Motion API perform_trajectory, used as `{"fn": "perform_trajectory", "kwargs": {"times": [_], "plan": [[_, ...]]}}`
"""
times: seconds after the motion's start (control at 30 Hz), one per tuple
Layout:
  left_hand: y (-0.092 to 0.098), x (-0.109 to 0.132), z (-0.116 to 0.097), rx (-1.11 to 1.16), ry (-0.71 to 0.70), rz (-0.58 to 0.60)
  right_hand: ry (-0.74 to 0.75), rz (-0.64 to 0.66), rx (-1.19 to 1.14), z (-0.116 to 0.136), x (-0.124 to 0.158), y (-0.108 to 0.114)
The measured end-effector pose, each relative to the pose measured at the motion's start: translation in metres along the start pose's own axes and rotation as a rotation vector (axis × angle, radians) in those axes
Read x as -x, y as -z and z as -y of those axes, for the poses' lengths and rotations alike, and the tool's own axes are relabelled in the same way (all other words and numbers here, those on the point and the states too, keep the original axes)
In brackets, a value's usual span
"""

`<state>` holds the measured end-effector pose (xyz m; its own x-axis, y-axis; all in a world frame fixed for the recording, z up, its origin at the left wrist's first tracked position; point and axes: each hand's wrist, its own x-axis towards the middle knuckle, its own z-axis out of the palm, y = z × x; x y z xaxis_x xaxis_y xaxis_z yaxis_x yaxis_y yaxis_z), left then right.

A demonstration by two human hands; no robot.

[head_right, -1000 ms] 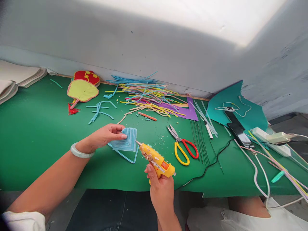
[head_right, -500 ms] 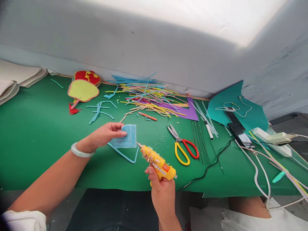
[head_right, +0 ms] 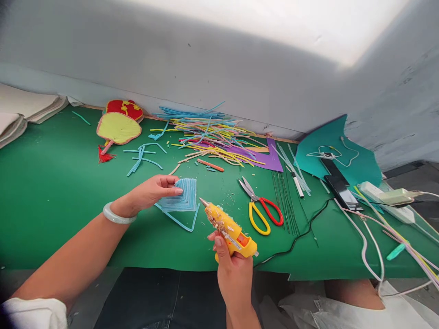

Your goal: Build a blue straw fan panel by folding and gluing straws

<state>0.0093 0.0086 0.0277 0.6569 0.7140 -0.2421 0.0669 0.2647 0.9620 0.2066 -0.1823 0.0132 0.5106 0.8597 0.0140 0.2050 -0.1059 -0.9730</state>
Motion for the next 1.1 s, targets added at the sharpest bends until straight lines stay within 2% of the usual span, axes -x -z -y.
{"fn": "perform_trajectory", "kwargs": {"times": [0.23, 0.43, 0.57, 0.73, 0.83, 1.0, 1.1], "plan": [[-0.007, -0.002, -0.003, 0.207, 0.017, -0.125, 0.008, -0.012, 0.081, -0.005, 0.002, -0.010], [-0.010, -0.002, -0.003, 0.224, 0.052, -0.104, 0.028, -0.059, 0.130, -0.006, -0.001, -0.018], [-0.010, -0.001, -0.003, 0.225, 0.089, -0.086, 0.052, -0.025, 0.153, -0.005, -0.001, -0.021], [-0.011, -0.001, -0.004, 0.186, 0.132, -0.081, 0.056, 0.001, 0.154, -0.018, 0.003, -0.022], [-0.011, -0.002, -0.003, 0.146, 0.126, -0.093, 0.060, 0.060, 0.129, -0.022, 0.006, -0.024], [-0.008, -0.004, 0.000, 0.099, 0.119, -0.092, 0.093, 0.155, 0.124, -0.011, 0.008, -0.030], [-0.008, -0.004, 0.001, 0.108, 0.117, -0.073, 0.091, 0.146, 0.134, -0.004, 0.010, -0.035]]}}
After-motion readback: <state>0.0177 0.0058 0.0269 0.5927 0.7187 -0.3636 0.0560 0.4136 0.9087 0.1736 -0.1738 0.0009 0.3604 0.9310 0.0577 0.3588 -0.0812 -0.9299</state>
